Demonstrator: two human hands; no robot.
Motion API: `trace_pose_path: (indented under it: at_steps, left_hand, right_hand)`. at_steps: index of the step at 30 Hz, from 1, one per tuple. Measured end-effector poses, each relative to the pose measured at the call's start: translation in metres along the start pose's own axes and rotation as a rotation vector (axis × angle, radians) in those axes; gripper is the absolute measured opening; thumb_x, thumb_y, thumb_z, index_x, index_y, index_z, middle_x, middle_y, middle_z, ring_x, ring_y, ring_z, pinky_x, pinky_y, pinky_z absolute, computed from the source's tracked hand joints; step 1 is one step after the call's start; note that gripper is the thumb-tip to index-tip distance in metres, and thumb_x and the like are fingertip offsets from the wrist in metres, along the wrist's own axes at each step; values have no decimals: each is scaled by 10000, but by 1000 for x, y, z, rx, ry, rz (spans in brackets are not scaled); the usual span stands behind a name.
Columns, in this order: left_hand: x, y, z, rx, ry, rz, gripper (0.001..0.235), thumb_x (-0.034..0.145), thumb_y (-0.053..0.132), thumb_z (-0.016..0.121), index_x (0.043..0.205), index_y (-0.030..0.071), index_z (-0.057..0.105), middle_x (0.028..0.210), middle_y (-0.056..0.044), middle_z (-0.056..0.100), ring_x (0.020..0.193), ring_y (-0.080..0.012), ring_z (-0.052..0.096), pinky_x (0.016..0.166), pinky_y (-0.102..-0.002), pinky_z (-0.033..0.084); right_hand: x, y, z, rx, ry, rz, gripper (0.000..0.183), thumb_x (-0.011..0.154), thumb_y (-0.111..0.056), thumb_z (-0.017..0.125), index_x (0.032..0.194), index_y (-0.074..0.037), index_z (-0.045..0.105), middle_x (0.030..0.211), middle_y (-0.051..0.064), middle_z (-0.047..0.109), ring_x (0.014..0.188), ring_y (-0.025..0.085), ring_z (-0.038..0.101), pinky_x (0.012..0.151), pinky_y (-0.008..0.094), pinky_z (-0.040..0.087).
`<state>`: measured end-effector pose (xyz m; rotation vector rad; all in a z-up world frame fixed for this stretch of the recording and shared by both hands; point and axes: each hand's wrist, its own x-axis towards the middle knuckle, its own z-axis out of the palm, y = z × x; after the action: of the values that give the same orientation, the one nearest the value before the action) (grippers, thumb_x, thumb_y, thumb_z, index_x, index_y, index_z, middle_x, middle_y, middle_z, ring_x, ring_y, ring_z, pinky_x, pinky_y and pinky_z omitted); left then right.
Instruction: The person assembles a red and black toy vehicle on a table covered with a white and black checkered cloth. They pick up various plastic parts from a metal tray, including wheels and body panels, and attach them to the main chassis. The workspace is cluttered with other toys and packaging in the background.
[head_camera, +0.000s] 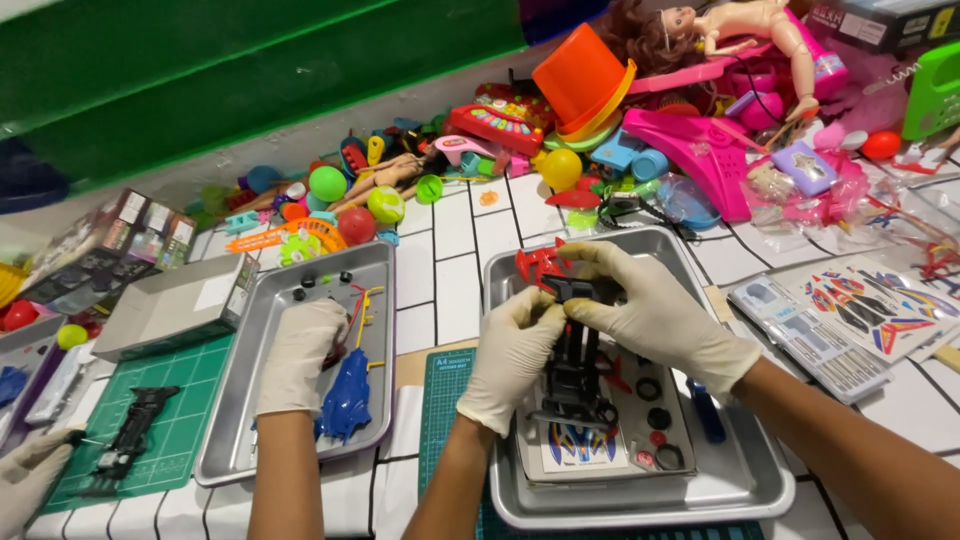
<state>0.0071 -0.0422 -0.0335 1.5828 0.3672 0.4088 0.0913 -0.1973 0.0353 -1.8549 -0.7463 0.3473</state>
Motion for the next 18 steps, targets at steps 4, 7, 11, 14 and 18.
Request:
trace_pose_path:
  at_steps: [4, 7, 11, 14, 18]
  left_hand:
    - [-2, 14, 1, -38, 20, -30, 36, 861, 84, 730, 886, 69, 752, 722, -34, 673, 678, -101, 594, 562, -249, 558]
    - [-5, 14, 2, -67, 21, -37, 30, 859, 80, 735, 881, 65, 749, 707, -51, 657, 643, -110, 593, 536, -262, 577]
    - [-7, 16, 3, -3, 20, -6, 48, 859, 54, 706, 865, 69, 751, 720, -24, 660, 691, -93, 569, 566, -255, 540]
    - [-6, 15, 4, -10, 33, 12, 80, 850, 23, 681, 835, 66, 747, 698, -18, 653, 685, -85, 553, 577, -240, 522]
    - [-7, 13, 3, 34, 46, 45, 101, 837, 7, 667, 793, 64, 737, 650, -34, 660, 640, -71, 553, 558, -225, 510]
  right_hand:
    - [0, -3, 2, 58, -41, -29, 638, 791, -65, 793, 1406, -126, 633, 1095, 88, 816, 928, 188, 721, 854, 321, 572]
    - [-1, 2, 4, 73, -63, -3, 607, 814, -60, 760, 1405, -105, 631, 1162, 96, 805, 954, 181, 705, 875, 328, 556]
    - [-1, 1, 5, 77, -69, 8, 548, 829, -49, 740, 1367, -101, 656, 1123, 87, 809, 990, 178, 716, 912, 324, 562]
    - [0, 1, 5, 30, -57, -18, 531, 827, -51, 741, 1349, -103, 659, 1103, 94, 800, 1023, 213, 725, 933, 349, 556]
    - [-2, 0, 8, -32, -51, -35, 509, 826, -52, 744, 1325, -120, 667, 1076, 104, 793, 1013, 218, 729, 921, 373, 563]
